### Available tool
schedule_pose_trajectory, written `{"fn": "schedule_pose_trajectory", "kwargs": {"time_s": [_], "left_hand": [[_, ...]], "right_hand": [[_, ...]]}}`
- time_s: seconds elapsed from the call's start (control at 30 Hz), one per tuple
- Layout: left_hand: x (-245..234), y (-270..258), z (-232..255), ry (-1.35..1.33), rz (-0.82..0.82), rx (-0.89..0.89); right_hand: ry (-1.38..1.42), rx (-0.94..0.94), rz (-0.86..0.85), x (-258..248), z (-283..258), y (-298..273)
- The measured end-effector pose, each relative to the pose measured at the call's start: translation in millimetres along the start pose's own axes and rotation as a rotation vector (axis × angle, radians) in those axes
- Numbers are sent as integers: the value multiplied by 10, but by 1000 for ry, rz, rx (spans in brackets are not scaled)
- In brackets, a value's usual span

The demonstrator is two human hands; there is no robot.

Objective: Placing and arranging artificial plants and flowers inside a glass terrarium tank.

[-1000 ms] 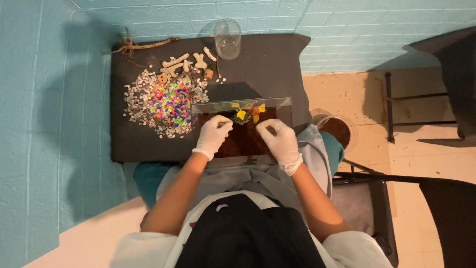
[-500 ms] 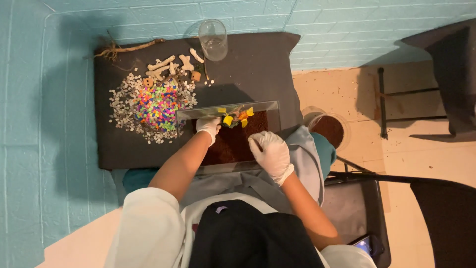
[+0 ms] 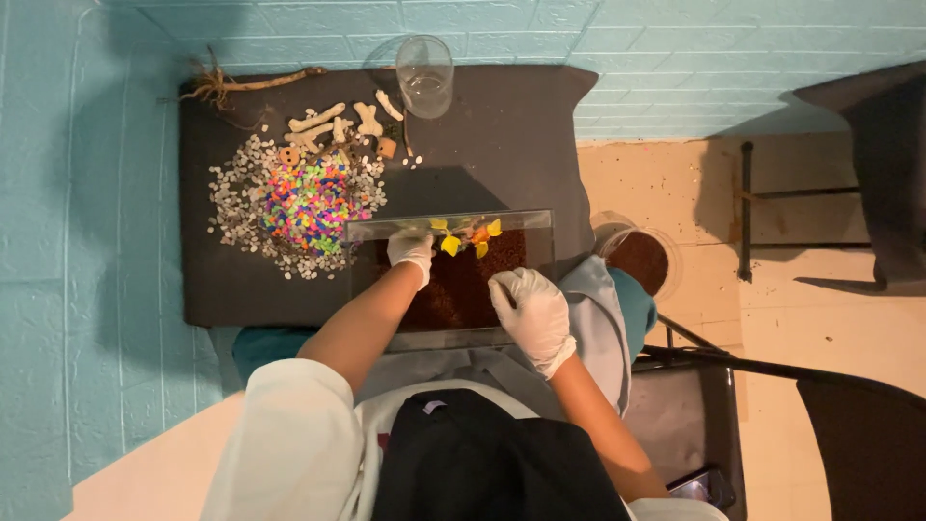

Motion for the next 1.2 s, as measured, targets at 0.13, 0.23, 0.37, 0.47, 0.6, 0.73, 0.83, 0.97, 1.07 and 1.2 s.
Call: {"fn": "schedule_pose_trajectory", "kwargs": {"time_s": [0.13, 0.23, 0.37, 0.47, 0.6, 0.73, 0.83, 0.97, 1.07, 1.2], "left_hand": [[-853, -1033, 381, -105, 140, -2], [-1227, -1601, 560, -158, 111, 7], [-1409, -2081, 451, -508, -34, -90], [-1448, -2305, 210, -1015, -115, -264], [-1189, -2122, 216, -365, -193, -18], [-1074, -1915, 305, -274, -177, 76], [-991, -1758, 348, -288, -168, 93], [-1275, -2069, 382, -263, -178, 78], [-1269, -2068, 386, -213, -194, 84], [-1119, -1898, 344, -238, -191, 81]], "right_hand": [[-10, 16, 3, 29, 4, -14], [-13, 23, 22, 73, 28, -45], [-41, 26, 17, 59, 30, -45], [-37, 3, 18, 96, 57, -48], [-54, 9, -28, 125, 51, -63], [-95, 19, -16, 118, 39, -59], [-105, 14, -25, 87, 13, -35], [-100, 24, -18, 47, -27, 2], [-91, 24, -25, 48, -22, 13], [-60, 34, -25, 28, -26, 10]]}}
Point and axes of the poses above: each hand's wrist, its own y-axis towards the middle knuckle, its own x-axis out of the palm, z = x × y, the point moved 7 cm from there along y, towards the middle knuckle, and after that the axes turned 14 degrees about -y, right-handed, at the moved point
